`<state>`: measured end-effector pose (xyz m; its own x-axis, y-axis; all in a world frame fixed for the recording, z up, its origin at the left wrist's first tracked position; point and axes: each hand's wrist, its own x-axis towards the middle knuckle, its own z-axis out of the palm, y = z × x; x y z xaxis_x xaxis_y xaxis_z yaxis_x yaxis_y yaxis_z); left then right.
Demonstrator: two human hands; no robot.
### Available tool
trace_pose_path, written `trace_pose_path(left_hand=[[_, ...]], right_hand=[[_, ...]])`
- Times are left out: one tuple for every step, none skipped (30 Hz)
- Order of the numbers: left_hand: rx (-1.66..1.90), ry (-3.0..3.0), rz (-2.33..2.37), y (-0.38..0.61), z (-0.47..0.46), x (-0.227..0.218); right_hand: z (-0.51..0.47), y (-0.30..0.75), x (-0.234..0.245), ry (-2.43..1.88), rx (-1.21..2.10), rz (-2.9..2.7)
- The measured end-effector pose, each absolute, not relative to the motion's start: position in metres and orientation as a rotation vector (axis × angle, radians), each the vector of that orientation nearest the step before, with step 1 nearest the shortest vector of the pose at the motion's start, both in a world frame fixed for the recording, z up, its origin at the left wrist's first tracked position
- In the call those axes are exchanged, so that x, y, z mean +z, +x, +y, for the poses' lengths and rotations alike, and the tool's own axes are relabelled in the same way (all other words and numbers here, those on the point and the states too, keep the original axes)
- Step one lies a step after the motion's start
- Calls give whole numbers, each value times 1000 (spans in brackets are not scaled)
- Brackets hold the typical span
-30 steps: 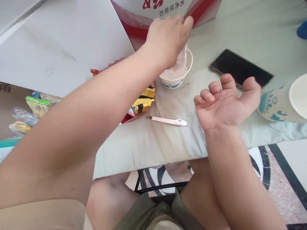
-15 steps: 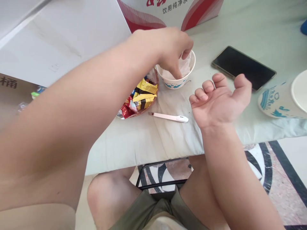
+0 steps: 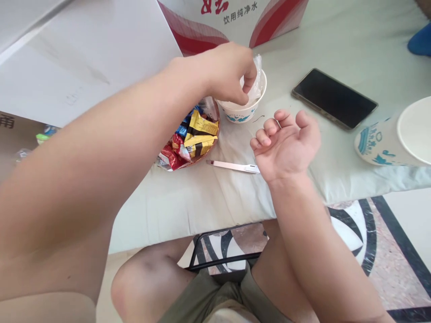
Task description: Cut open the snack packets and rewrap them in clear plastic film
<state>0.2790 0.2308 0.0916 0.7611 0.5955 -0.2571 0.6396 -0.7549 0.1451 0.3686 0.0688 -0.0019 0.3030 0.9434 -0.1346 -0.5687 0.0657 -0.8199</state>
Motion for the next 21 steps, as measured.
trace_pose_path(left_hand=[[-267, 2740, 999, 280, 231, 93], [-250, 2765, 1016, 281, 232, 93], [-242, 2798, 1013, 282, 234, 92], [-258, 2832, 1001, 282, 235, 91], [-300, 2855, 989, 283, 235, 88], [-362, 2864, 982, 283, 235, 85], [-429, 2865, 985, 284, 235, 83], [-479, 2863, 995, 284, 234, 80], [-513, 2862, 1011, 284, 232, 79], [-525, 2864, 1025, 284, 231, 78], [-520, 2864, 1037, 283, 229, 78], [-510, 2861, 1049, 283, 228, 79], [-497, 2850, 1062, 282, 228, 81], [-485, 2831, 1085, 280, 228, 83], [-468, 2816, 1109, 279, 229, 86], [-446, 2808, 1123, 277, 230, 90], [-424, 2814, 1123, 275, 231, 94], [-405, 2832, 1115, 273, 232, 98], [-390, 2849, 1110, 271, 233, 102], [-379, 2861, 1111, 270, 233, 106], [-370, 2865, 1110, 268, 233, 109]], right_hand=[[69, 367, -1, -928, 1218, -514], [69, 366, 0, -934, 1219, -522], [69, 366, 0, -934, 1222, -524], [69, 365, 1, -930, 1226, -515], [68, 365, 1, -923, 1232, -494], [68, 364, 3, -918, 1237, -464], [68, 363, 4, -916, 1241, -424], [67, 362, 7, -915, 1246, -379], [67, 361, 9, -913, 1247, -331], [66, 359, 12, -903, 1247, -283], [66, 358, 15, -886, 1249, -237], [66, 357, 18, -864, 1251, -194], [65, 357, 20, -843, 1253, -157], [65, 356, 21, -826, 1256, -128], [65, 355, 22, -816, 1261, -106], [65, 354, 23, -812, 1266, -92], [65, 354, 23, -812, 1269, -84], [66, 353, 23, -812, 1271, -82], [66, 353, 23, -814, 1273, -83], [66, 352, 23, -815, 1275, -86], [66, 352, 22, -816, 1276, -90]])
